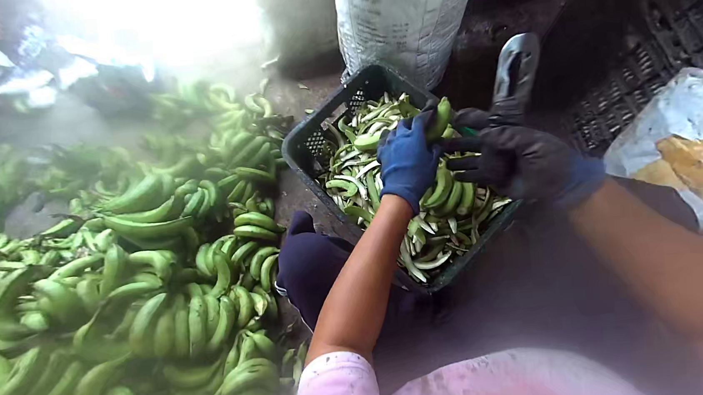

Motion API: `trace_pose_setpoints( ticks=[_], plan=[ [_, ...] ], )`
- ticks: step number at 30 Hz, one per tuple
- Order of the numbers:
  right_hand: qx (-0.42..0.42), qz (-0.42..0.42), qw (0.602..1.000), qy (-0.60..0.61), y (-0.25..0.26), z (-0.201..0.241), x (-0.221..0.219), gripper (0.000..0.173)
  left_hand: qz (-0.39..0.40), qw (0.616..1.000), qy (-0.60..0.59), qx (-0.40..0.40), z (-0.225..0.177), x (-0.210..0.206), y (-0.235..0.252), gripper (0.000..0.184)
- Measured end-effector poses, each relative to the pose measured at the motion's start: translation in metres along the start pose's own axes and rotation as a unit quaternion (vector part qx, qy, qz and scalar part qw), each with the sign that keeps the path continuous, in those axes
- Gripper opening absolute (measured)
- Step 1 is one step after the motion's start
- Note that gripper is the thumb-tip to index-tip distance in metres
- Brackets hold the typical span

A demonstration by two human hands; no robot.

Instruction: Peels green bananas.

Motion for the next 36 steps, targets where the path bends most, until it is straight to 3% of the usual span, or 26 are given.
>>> trace_pose_setpoints(
  ticks=[2, 6, 8, 9, 11, 14, 16, 19, 20, 22, 24, 25, 28, 32, 35, 36],
  plan=[
    [0.038, 0.071, 0.993, 0.084, 0.023, -0.012, -0.023, 0.042, -0.025, 0.998, -0.009, -0.058, -0.007, 0.013, -0.015, 0.061],
    [0.123, 0.116, 0.974, 0.149, 0.039, 0.003, -0.054, 0.038, 0.095, 0.959, -0.215, -0.162, -0.008, 0.026, -0.033, 0.082],
    [0.097, 0.044, 0.988, 0.114, 0.034, 0.011, -0.065, 0.032, 0.092, 0.931, -0.333, -0.120, 0.006, 0.043, -0.028, 0.074],
    [0.075, 0.046, 0.991, 0.104, 0.032, 0.010, -0.069, 0.033, 0.076, 0.919, -0.378, -0.079, 0.017, 0.048, -0.021, 0.073],
    [0.049, 0.152, 0.976, 0.150, 0.031, 0.000, -0.077, 0.040, 0.115, 0.885, -0.451, -0.003, 0.035, 0.038, -0.008, 0.074],
    [0.013, 0.188, 0.966, 0.175, 0.026, -0.015, -0.091, 0.038, 0.188, 0.816, -0.546, 0.018, 0.034, 0.025, -0.012, 0.047],
    [0.014, 0.183, 0.975, 0.127, 0.022, -0.017, -0.094, 0.037, 0.190, 0.804, -0.563, -0.030, 0.031, 0.032, -0.008, 0.047],
    [0.056, 0.189, 0.979, -0.058, 0.022, -0.025, -0.074, 0.045, 0.084, 0.782, -0.617, -0.020, 0.053, 0.045, 0.010, 0.045],
    [0.076, 0.181, 0.971, -0.139, 0.022, -0.025, -0.069, 0.049, 0.049, 0.755, -0.654, -0.008, 0.063, 0.052, 0.014, 0.042],
    [0.091, 0.170, 0.945, -0.264, 0.019, -0.029, -0.068, 0.048, 0.025, 0.665, -0.746, 0.028, 0.074, 0.062, 0.015, 0.036],
    [0.092, 0.178, 0.920, -0.336, 0.014, -0.030, -0.076, 0.048, 0.042, 0.591, -0.805, 0.031, 0.073, 0.067, 0.015, 0.049],
    [0.094, 0.179, 0.913, -0.355, 0.013, -0.029, -0.080, 0.045, 0.039, 0.582, -0.811, 0.042, 0.073, 0.068, 0.013, 0.051],
    [0.109, 0.181, 0.897, -0.388, 0.012, -0.026, -0.082, 0.037, 0.011, 0.604, -0.792, 0.091, 0.076, 0.069, 0.009, 0.052],
    [0.120, 0.168, 0.850, -0.485, 0.018, -0.025, -0.074, 0.029, 0.007, 0.592, -0.801, 0.091, 0.075, 0.060, 0.009, 0.052],
    [0.111, 0.166, 0.806, -0.557, 0.028, -0.033, -0.067, 0.018, 0.024, 0.625, -0.775, 0.094, 0.065, 0.047, -0.002, 0.056],
    [0.103, 0.164, 0.787, -0.585, 0.032, -0.035, -0.064, 0.018, 0.040, 0.617, -0.780, 0.095, 0.059, 0.039, -0.005, 0.056]
  ],
)
Point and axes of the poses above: each hand's wrist, its own y-axis towards the middle knuckle, its own x-axis out of the back of the hand, z = x × y, the point moved 10 cm from there along y, towards the middle knuckle, and after that the axes turned 15 degrees about x, right-handed, at the moved point
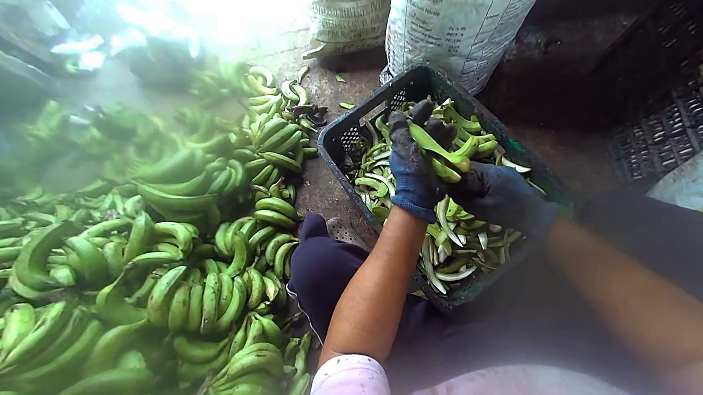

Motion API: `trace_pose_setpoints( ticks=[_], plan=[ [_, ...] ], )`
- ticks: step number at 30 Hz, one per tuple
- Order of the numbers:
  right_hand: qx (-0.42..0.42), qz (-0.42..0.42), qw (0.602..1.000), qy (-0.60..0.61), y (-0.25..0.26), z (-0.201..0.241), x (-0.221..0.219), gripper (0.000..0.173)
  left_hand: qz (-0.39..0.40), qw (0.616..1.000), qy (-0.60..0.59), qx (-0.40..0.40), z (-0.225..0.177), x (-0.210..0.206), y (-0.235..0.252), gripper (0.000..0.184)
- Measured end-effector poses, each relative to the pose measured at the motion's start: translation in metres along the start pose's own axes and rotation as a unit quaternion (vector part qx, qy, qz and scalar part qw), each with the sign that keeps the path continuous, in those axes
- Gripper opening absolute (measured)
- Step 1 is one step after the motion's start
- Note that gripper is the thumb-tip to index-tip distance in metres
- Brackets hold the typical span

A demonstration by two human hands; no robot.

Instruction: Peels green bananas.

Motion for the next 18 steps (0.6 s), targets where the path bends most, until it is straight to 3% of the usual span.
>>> trace_pose_setpoints(
  ticks=[3, 8, 11, 13, 15, 18],
  plan=[
    [-0.055, 0.029, 0.996, -0.071, 0.007, -0.017, 0.000, 0.025, 0.032, 0.998, -0.038, 0.047, 0.023, -0.011, -0.007, 0.058],
    [-0.108, 0.040, 0.985, -0.127, 0.006, -0.032, 0.008, 0.038, 0.066, 0.996, 0.019, 0.060, 0.034, -0.011, -0.009, 0.052],
    [-0.151, 0.056, 0.971, -0.176, 0.006, -0.049, 0.018, 0.041, 0.086, 0.989, 0.070, 0.101, 0.041, -0.004, -0.004, 0.064],
    [-0.142, 0.062, 0.960, -0.234, 0.007, -0.054, 0.025, 0.048, 0.083, 0.970, 0.124, 0.190, 0.058, -0.004, -0.005, 0.063],
    [-0.125, 0.074, 0.950, -0.276, 0.004, -0.059, 0.026, 0.051, 0.096, 0.934, 0.237, 0.248, 0.072, -0.004, -0.015, 0.051],
    [-0.167, 0.043, 0.951, -0.258, -0.005, -0.080, 0.044, 0.049, 0.140, 0.898, 0.280, 0.308, 0.085, -0.006, -0.026, 0.034]
  ],
)
Point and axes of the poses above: each hand's wrist, its own y-axis towards the middle knuckle, its own x-axis out of the back of the hand, z = x × y, the point moved 10 cm from there along y, towards the middle knuckle, and after that the axes turned 15 degrees about x, right-handed, at the moved point
